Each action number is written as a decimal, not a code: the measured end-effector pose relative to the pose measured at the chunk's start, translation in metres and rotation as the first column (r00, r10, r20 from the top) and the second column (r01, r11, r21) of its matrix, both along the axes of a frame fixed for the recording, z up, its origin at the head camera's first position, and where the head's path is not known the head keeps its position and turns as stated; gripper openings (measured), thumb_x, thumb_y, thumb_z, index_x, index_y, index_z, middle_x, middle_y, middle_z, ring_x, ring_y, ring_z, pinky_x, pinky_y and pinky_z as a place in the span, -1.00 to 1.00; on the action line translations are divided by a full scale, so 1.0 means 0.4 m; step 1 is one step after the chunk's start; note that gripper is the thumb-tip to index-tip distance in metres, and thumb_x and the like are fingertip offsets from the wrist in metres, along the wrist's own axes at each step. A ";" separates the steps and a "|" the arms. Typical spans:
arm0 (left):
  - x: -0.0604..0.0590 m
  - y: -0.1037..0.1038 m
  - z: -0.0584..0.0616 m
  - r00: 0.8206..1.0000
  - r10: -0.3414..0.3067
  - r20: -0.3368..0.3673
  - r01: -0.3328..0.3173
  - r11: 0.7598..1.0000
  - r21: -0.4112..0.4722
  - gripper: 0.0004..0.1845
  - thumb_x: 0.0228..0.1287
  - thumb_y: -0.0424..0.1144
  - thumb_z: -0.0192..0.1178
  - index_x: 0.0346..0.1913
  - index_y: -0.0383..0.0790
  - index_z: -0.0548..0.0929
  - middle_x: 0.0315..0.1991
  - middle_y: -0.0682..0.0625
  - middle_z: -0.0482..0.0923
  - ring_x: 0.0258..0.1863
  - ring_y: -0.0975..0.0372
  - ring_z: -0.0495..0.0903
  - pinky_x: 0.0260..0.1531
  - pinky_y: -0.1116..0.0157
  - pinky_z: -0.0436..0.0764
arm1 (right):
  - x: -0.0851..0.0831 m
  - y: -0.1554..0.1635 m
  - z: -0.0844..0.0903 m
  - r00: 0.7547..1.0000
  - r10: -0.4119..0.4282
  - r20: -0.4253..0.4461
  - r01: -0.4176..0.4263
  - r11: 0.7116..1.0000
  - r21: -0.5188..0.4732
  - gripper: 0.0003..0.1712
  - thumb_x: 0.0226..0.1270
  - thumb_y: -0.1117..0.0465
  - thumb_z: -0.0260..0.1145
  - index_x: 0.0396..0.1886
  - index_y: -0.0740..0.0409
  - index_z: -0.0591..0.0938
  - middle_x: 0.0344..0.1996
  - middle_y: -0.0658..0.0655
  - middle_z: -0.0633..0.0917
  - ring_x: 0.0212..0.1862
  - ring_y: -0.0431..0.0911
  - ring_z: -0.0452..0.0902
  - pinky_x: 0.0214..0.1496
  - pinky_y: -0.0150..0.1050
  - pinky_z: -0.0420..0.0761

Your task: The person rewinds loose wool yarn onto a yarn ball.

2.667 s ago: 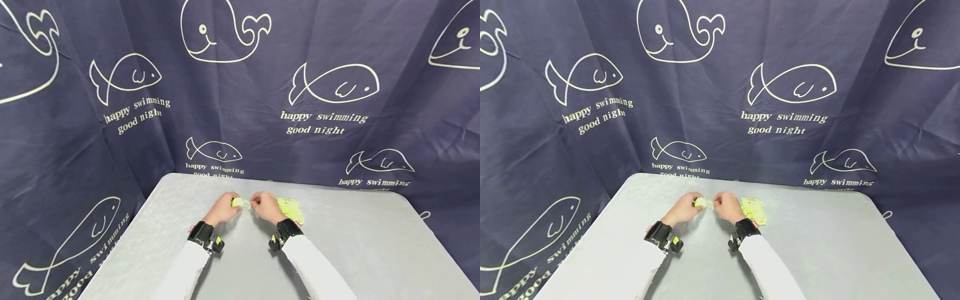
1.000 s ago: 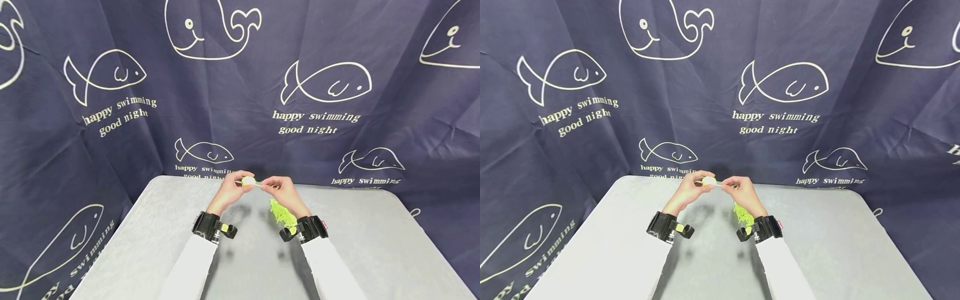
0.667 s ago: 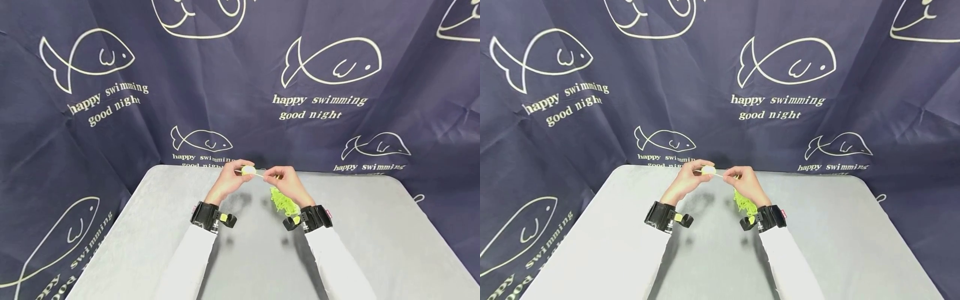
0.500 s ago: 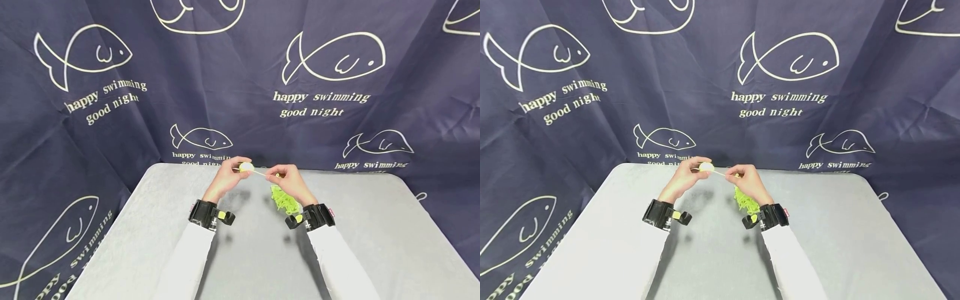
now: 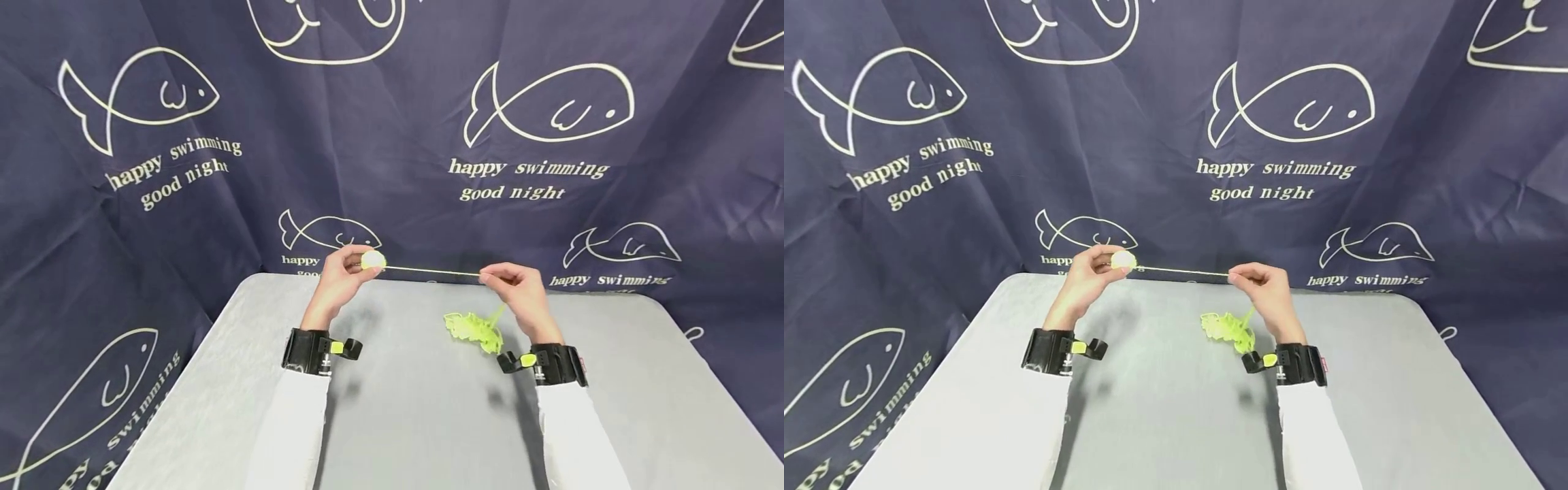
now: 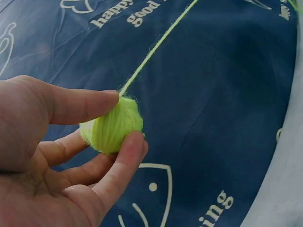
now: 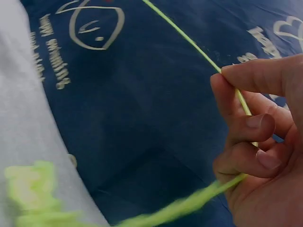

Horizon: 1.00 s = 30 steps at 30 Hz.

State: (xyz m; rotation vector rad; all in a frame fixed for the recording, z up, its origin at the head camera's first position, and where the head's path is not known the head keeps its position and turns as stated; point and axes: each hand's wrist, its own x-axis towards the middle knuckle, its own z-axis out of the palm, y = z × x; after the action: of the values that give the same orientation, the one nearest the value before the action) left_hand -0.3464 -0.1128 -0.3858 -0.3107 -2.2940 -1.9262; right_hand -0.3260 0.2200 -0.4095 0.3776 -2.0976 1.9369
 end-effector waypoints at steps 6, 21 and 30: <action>-0.005 -0.017 -0.024 1.000 0.000 0.030 -0.002 0.998 0.064 -0.56 0.24 -0.44 0.38 0.19 -0.34 0.63 0.07 -0.23 0.60 -0.10 0.10 0.71 -0.05 0.25 0.65 | 0.007 0.028 -0.021 0.999 -0.037 0.009 0.039 0.974 -0.222 -0.85 0.33 0.44 0.39 -0.19 0.50 0.70 -0.51 -0.02 0.74 -0.66 -0.26 0.25 -0.63 -0.38 0.12; -0.022 -0.018 -0.078 0.999 -0.008 0.049 -0.009 0.944 0.330 -0.61 0.33 -0.50 0.27 0.20 -0.51 0.57 -0.05 -0.19 0.54 -0.28 0.24 0.72 -0.09 0.26 0.74 | -0.011 0.067 -0.074 0.916 -0.383 0.118 0.387 0.773 -0.503 -0.93 0.25 0.52 0.41 -0.28 0.42 0.76 -0.53 0.04 0.77 -0.66 -0.25 0.43 -0.68 -0.51 0.35; -0.030 -0.029 -0.055 0.995 0.099 -0.014 -0.090 0.943 0.320 -0.59 0.25 -0.52 0.33 0.17 -0.49 0.59 -0.06 -0.18 0.59 -0.27 0.27 0.69 -0.19 0.35 0.73 | 0.014 0.132 -0.068 0.801 -0.591 0.101 0.503 0.754 0.422 -0.81 0.29 0.26 0.38 -0.19 0.26 0.80 -0.52 -0.05 0.75 -0.49 -0.26 0.59 -0.41 -0.42 0.52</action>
State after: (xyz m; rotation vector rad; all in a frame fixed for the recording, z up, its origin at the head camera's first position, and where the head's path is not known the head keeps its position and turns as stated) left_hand -0.3583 -0.1243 -0.4078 -0.1868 -1.8961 -2.1804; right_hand -0.3204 0.2729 -0.4368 -0.3979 -2.3681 1.2746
